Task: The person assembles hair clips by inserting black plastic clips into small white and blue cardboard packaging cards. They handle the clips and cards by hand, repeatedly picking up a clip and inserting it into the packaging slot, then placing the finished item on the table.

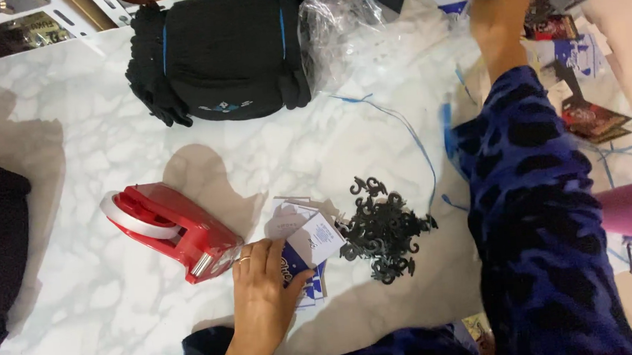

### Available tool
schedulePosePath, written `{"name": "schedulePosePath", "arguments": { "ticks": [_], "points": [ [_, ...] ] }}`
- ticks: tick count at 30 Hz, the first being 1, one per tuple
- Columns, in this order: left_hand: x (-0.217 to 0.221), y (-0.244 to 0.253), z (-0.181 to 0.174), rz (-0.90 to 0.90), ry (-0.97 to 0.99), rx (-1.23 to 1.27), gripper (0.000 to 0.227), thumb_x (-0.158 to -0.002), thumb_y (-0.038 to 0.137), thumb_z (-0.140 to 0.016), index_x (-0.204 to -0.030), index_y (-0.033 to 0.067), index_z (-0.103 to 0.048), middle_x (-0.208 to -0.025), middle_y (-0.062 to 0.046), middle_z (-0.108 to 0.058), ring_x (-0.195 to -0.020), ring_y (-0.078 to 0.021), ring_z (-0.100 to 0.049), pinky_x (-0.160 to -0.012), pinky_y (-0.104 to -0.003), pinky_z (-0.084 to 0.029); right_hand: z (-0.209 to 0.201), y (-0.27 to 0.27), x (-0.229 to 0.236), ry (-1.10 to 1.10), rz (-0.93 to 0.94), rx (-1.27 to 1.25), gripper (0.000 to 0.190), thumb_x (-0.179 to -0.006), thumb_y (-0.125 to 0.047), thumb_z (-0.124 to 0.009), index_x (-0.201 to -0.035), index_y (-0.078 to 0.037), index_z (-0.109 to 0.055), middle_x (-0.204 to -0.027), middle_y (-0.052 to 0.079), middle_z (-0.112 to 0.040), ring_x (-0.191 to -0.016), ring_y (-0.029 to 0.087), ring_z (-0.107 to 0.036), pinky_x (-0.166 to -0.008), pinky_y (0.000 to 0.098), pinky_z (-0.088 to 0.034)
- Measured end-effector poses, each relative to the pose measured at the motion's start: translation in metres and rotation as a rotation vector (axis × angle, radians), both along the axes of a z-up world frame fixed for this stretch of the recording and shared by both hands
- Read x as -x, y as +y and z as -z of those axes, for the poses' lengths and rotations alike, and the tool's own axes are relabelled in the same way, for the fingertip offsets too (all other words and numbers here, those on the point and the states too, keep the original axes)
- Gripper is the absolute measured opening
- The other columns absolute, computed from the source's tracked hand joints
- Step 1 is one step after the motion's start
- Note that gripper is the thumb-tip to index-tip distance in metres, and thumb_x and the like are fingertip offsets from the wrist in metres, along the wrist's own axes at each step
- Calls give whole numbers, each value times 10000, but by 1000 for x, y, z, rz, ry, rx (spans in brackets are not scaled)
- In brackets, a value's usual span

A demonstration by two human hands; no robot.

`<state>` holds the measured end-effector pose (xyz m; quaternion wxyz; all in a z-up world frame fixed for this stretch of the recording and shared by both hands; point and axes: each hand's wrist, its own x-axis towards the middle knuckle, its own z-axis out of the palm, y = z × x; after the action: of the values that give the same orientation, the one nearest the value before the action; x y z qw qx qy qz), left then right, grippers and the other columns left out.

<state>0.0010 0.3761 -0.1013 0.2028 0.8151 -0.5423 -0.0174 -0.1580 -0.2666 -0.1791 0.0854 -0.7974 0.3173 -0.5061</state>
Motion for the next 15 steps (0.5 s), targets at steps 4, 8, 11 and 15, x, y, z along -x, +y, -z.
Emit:
{"name": "schedulePosePath", "arguments": {
  "ticks": [4, 8, 11, 15],
  "points": [
    [1, -8, -8, 26, -38, 16, 678, -826, 527, -776, -1232, 15, -596, -1118, -156, -602, -986, -371, -579, -825, -472, -486, 23, 10, -10, 545, 231, -84, 176, -938, -240, -779, -975, -72, -744, -954, 176, -662, -904, 343, -652, -662, 516, -502],
    [4, -16, -22, -50, -14, 124, 646, -831, 520, -789, -1192, 11, -624, -1093, -147, -637, -996, -330, -608, -847, -448, -510, -20, 30, -24, 727, 408, -562, 402, -721, -271, -765, -1057, -50, -767, -1093, 261, -729, -1050, 524, -651, -912, 655, -351],
    [8, -19, -31, -84, -80, 126, 705, -845, 565, -751, -1225, -9, -601, -1128, -171, -611, -955, -364, -621, -799, -459, -520, -50, 51, -33, 801, 511, -792, 157, -758, -319, -782, -845, -449, -786, -1318, 134, -587, -1278, 402, -475, -1015, 561, -361],
    [12, -16, 0, -111, -3, -10, 1156, -601, 703, -864, -1436, 22, -444, -1344, -192, -501, -1195, -400, -513, -943, -519, -458, -52, 58, -21, 743, 399, -763, 508, -743, -389, -933, -1177, -217, -734, -1342, 99, -615, -1292, 374, -500, -995, 625, -301]
  ]
}}
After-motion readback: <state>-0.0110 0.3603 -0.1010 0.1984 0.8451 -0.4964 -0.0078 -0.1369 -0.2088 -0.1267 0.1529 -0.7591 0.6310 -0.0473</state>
